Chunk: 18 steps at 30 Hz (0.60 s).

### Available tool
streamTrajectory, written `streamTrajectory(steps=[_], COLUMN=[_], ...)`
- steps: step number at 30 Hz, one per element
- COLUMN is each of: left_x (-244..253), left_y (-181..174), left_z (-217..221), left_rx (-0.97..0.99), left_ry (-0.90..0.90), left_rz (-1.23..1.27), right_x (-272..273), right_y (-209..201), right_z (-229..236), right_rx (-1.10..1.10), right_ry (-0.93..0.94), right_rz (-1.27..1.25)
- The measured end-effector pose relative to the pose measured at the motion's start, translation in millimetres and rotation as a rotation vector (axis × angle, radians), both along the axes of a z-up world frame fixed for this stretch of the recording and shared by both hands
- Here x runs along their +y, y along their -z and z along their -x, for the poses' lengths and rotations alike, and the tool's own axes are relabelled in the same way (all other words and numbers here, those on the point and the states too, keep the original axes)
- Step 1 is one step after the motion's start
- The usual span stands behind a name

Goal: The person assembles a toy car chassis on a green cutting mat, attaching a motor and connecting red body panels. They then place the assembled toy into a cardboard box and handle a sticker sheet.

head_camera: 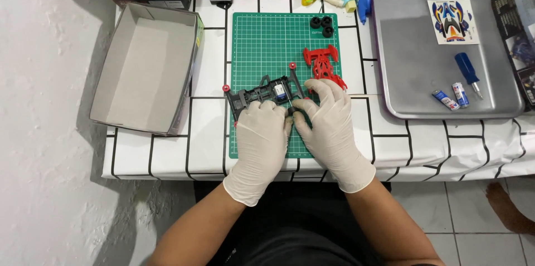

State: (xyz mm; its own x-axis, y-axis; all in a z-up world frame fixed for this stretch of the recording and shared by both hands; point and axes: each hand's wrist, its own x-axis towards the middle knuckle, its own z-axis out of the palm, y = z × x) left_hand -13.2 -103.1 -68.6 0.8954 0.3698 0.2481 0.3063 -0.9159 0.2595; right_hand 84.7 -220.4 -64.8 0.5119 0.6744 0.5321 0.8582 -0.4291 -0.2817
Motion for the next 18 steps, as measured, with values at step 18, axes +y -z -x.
streamTrajectory(steps=[18], left_x=[-1.9], left_y=[-1.5], left_z=[3.5], left_rx=[-0.046], left_ry=[0.019], left_rz=[-0.064], right_x=[-1.2], right_y=[4.0], right_z=[-1.8], right_rx=[0.006], right_ry=[0.005], right_rz=[0.007])
